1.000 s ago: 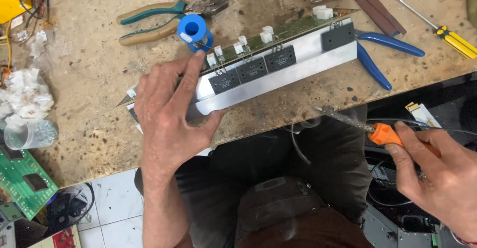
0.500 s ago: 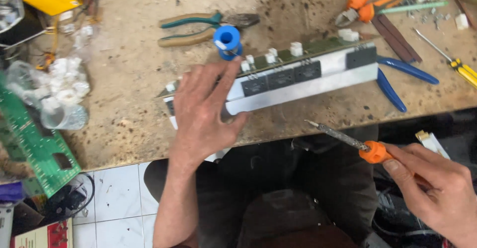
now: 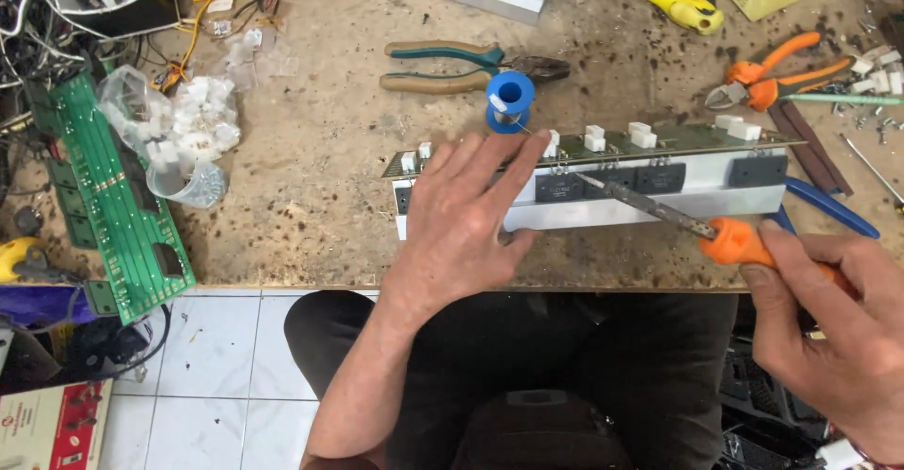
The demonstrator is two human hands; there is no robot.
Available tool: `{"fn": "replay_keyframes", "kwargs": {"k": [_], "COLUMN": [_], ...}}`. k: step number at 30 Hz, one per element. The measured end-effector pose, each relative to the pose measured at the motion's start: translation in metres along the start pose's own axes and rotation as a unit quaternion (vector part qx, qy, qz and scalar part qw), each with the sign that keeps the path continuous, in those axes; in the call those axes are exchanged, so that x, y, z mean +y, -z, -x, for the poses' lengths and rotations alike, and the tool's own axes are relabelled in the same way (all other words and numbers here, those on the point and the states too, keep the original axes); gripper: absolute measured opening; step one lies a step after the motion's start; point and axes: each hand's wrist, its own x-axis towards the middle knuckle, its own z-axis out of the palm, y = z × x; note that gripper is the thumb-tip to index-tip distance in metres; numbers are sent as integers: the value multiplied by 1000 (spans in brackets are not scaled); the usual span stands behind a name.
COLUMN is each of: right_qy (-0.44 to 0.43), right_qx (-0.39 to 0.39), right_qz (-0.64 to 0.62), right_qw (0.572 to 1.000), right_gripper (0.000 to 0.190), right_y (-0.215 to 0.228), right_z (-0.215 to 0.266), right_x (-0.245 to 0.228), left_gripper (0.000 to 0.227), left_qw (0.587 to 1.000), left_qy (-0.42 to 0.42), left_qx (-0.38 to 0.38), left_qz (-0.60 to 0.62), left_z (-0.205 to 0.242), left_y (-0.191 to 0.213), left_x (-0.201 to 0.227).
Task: The person assembles a green circuit board onto a silver heatsink. They use pliers to trim wire leads, insert components into the board, and use a screwdriver to tighten screws securing the assembly.
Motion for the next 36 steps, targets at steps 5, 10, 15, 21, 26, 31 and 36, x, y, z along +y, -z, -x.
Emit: {"fn": "replay_keyframes", "kwargs": {"k": [5, 10, 15, 21, 26, 31, 36], "right_qy": [7, 12, 17, 19, 7, 16, 24], "right_qx": [-2, -26, -26, -14, -13, -19, -20], "right_qz": [-1, 20, 28, 15, 13, 33, 30], "right_qw": [1000, 999, 999, 1000, 1000, 999, 999], "right_gripper": [29, 35, 36, 32, 31, 35, 34], "right_y": [-6, -9, -14, -14, -15, -15, -15], "right_z": [-4, -1, 4, -4, -3, -5, -5], "right_x": [1, 11, 19, 12, 13, 13, 16], "left_gripper": [96, 89, 86, 87, 88, 83, 85], "left_qw": [1000, 1000, 1000, 1000, 1000, 1000, 1000], "left_qy": [-6, -10, -7, -3, -2, 0, 0], "left_qx": [5, 4, 0, -10, -15, -14, -13], "left_qz": [-2, 4, 0, -1, -2, -2, 3], "left_z": [1, 0, -4, -4, -4, -5, -4], "left_y": [-2, -2, 0, -1, -1, 1, -1], "left_x": [-1, 0, 0, 1, 1, 3, 1]}}
